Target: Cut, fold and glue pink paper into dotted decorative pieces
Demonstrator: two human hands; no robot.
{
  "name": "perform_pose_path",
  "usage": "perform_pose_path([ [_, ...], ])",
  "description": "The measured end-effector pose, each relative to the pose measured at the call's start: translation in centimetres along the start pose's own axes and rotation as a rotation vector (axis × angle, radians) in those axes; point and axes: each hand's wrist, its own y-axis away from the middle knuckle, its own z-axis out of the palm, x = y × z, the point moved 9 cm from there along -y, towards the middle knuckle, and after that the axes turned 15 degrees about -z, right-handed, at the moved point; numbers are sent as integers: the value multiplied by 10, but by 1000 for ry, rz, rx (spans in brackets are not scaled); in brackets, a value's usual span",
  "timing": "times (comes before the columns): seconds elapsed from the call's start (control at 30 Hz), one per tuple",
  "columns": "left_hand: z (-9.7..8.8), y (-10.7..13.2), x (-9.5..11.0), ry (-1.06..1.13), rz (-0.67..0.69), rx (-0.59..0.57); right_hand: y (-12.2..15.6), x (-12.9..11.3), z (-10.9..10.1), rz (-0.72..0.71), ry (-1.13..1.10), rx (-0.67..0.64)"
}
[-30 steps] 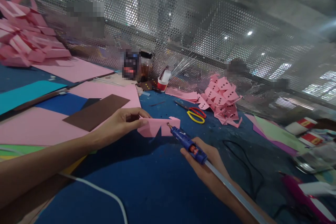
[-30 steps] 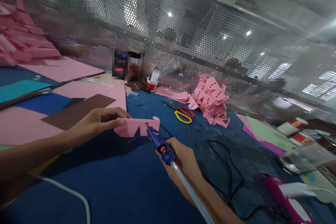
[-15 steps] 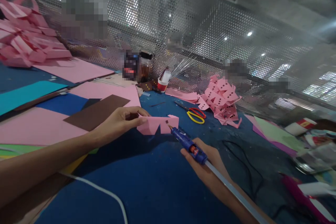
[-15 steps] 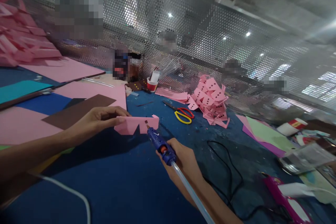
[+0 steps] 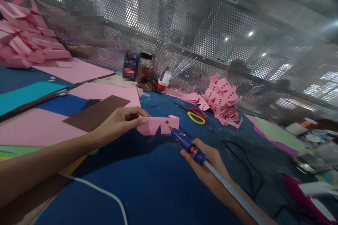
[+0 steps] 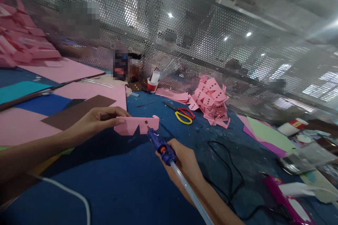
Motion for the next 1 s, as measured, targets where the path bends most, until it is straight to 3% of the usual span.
perform_pose_path([
  [1.0, 1, 1, 1, 12, 25, -28, 0, 3, 1, -24, 35, -1],
])
